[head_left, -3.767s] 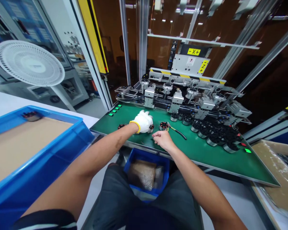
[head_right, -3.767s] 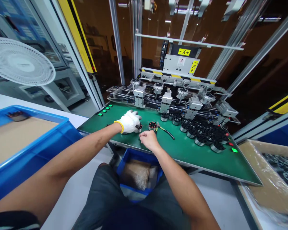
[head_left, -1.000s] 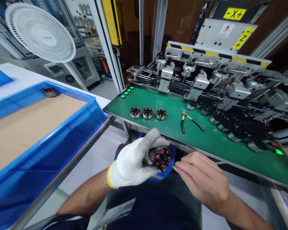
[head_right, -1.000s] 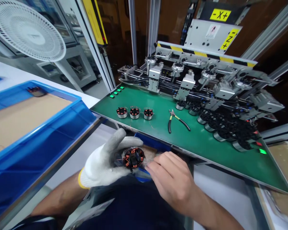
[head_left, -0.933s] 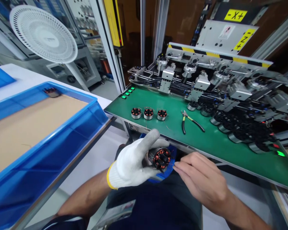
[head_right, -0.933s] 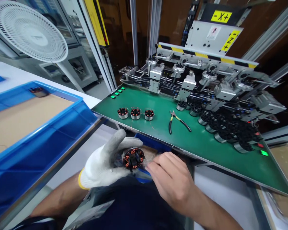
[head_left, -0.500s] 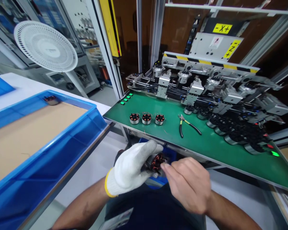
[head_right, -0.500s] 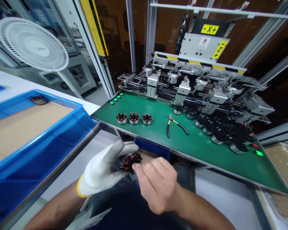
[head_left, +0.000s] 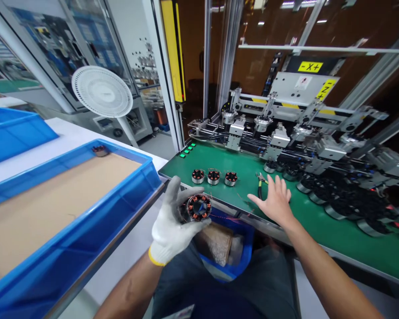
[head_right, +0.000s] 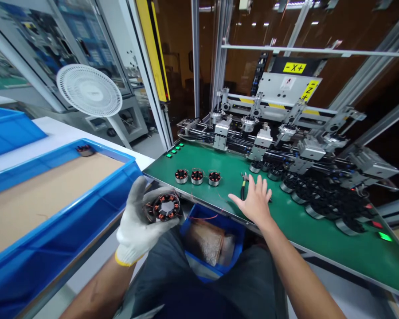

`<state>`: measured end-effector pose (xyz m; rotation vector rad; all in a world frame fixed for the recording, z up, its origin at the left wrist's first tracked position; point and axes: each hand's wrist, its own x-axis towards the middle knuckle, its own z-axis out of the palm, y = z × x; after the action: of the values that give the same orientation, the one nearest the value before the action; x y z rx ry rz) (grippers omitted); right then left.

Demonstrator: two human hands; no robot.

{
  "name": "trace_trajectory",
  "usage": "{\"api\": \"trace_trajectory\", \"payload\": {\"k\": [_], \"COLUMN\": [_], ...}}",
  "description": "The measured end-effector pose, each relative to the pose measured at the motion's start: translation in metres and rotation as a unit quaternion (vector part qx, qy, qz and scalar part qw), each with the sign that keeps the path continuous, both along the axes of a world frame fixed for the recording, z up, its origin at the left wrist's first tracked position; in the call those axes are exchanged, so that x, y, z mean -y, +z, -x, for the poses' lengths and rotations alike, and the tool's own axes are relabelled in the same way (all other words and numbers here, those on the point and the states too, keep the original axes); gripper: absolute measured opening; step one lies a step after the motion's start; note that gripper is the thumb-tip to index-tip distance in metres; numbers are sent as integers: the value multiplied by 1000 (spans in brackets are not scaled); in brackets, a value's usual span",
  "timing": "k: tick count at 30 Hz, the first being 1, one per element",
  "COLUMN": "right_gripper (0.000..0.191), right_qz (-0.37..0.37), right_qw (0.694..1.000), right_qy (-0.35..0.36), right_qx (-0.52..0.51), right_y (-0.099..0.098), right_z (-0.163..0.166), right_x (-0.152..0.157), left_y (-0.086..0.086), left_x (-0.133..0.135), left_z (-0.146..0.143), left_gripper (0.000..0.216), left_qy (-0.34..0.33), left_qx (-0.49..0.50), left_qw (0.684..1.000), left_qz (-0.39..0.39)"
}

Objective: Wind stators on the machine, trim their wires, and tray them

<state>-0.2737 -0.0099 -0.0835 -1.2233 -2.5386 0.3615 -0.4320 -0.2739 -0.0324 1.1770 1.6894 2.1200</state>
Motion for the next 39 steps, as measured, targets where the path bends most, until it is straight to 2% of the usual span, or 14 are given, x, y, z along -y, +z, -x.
{"api": "trace_trajectory", "payload": {"k": [2,4,8,12,14,15,16,18,20,23,26,29,36,39], "right_gripper": [102,94,67,58,59,60,63,68,71,65,61,68,72,67], "right_qz": [45,67,80,115,186,253,335,504,602,678,712,704,683,678], "right_qw": [991,986,993,993,982,964,930,817,722,646,596,582,605,613], "right_qy": [-66,-84,-24,3,14,22,32,46,61,108,177,225,240,232], "right_qx": [105,131,89,33,-27,-81,-147,-278,-335,-334,-326,-339,-331,-333], "right_y": [-8,-11,-4,7,11,11,11,9,6,4,8,15,21,25], "right_z": [7,7,-7,-35,-55,-66,-78,-101,-118,-125,-114,-101,-93,-89], "right_x": [-6,-8,-20,-38,-27,-13,5,55,109,172,196,193,187,188], "left_y": [2,4,7,7,5,4,4,3,2,2,2,2,4,4], "left_x": [4,8,16,19,21,21,22,22,22,20,18,17,24,26], "left_z": [1,2,4,7,9,10,10,11,10,7,3,-1,-7,-9], "left_gripper": [107,107,112,113,113,114,115,115,114,115,115,114,112,112], "left_qy": [-3,4,33,37,36,33,32,28,23,10,5,6,19,22], "left_qx": [-4,-10,-24,-27,-33,-35,-34,-29,-24,-21,-24,-31,-9,-9], "left_qw": [1000,1000,999,998,998,998,998,999,999,999,999,999,997,996], "left_qz": [0,9,28,36,34,32,32,34,35,37,40,44,73,84]}}
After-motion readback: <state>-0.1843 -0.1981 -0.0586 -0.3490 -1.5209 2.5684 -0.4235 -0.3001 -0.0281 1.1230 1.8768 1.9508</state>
